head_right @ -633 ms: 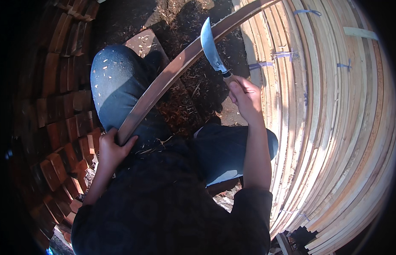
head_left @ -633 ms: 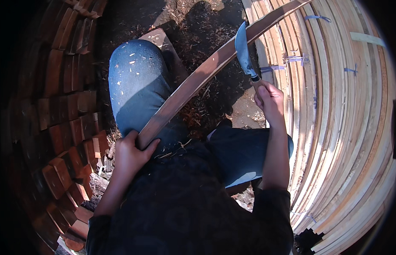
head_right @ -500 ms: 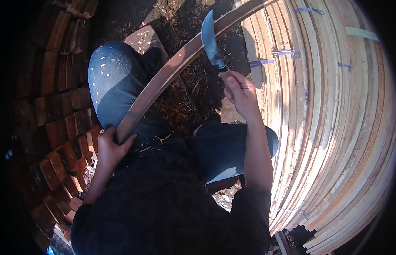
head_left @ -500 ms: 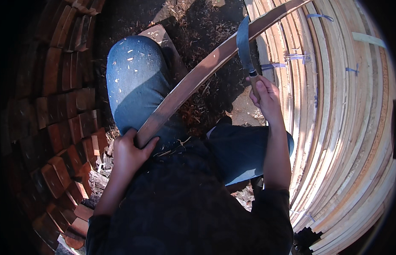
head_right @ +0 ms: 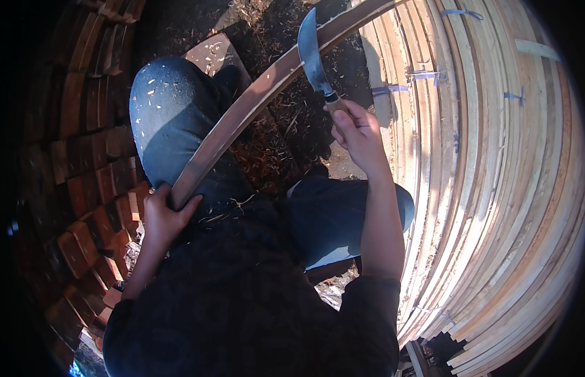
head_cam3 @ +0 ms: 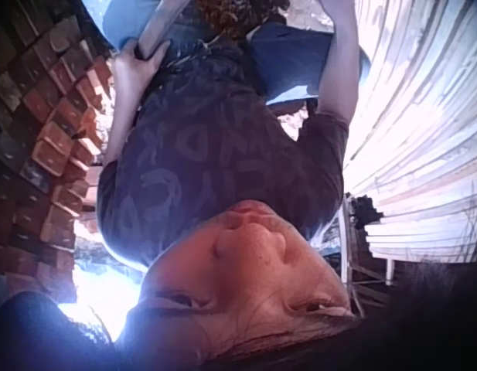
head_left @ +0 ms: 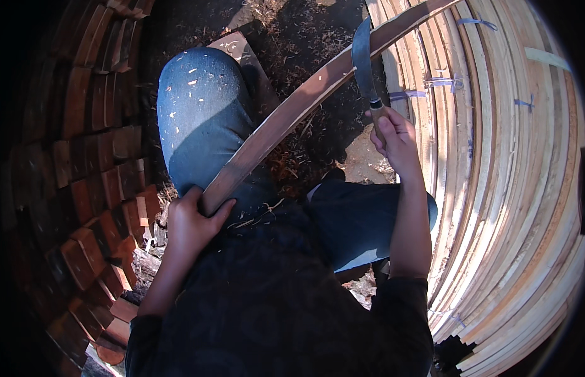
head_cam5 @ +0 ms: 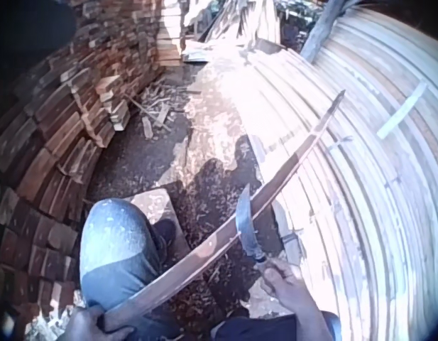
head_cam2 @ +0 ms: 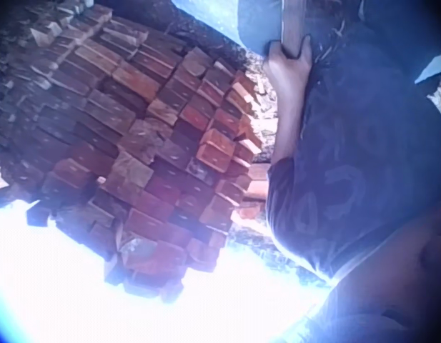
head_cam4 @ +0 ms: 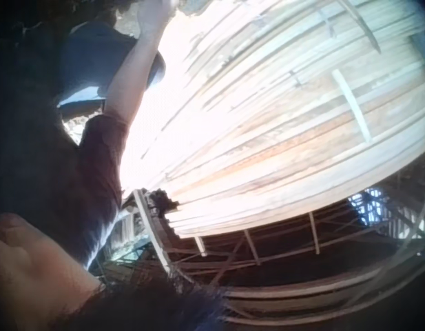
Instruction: The person sits on the ground and uses a curved knife to shave thin strips from a long wooden plank held between their legs. They repeatedly scrape the blade along the wood's surface to remove shavings.
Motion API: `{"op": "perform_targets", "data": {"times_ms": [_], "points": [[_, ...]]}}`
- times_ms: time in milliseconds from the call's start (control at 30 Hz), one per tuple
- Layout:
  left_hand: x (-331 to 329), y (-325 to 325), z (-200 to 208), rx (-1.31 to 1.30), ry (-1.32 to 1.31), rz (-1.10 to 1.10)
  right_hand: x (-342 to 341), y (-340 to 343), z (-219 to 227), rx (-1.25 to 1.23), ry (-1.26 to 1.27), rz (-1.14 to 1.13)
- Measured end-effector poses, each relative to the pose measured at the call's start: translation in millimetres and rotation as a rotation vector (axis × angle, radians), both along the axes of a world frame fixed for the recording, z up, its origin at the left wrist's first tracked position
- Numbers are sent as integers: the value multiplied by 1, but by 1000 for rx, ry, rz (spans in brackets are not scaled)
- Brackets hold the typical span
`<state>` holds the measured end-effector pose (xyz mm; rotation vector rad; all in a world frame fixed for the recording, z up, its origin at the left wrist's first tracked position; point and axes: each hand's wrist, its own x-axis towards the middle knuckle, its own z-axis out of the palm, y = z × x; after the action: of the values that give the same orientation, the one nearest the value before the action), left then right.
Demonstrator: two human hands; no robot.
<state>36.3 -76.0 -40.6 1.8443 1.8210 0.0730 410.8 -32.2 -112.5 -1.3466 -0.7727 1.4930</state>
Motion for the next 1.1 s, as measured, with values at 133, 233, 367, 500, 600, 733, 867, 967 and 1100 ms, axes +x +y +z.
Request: {"op": "perform_targets", "data": {"times_ms": [133,233,367,500,600,733,867,967,1100], "points": [[-2,-1,-1,-3,-34,6,3,-3,-4,47,-112,-8],[0,0,0,-5,-22,12,-3,-4,9,-79,-79,204],[-2,-1,0,-15,-18,13,5,-2,-5,165,124,-163],[-1,1,3,-55,10,4,-8,-7,3,-44,-108,225],[-1,0,1,-19,-20,14,3,2,-11,81,145,-188],[-1,0,1,-16,-38,15,-6,-9,-7,48,-153,344],[-1,1,0,-21,-25,10,2,0,-7,49,212,-141],[-3,-1,-2,-10,-33,6,-4,-10,-7,41,-191,124],[-1,-1,-2,17,-16,-8,7,-5,-12,4,-70,95]]}}
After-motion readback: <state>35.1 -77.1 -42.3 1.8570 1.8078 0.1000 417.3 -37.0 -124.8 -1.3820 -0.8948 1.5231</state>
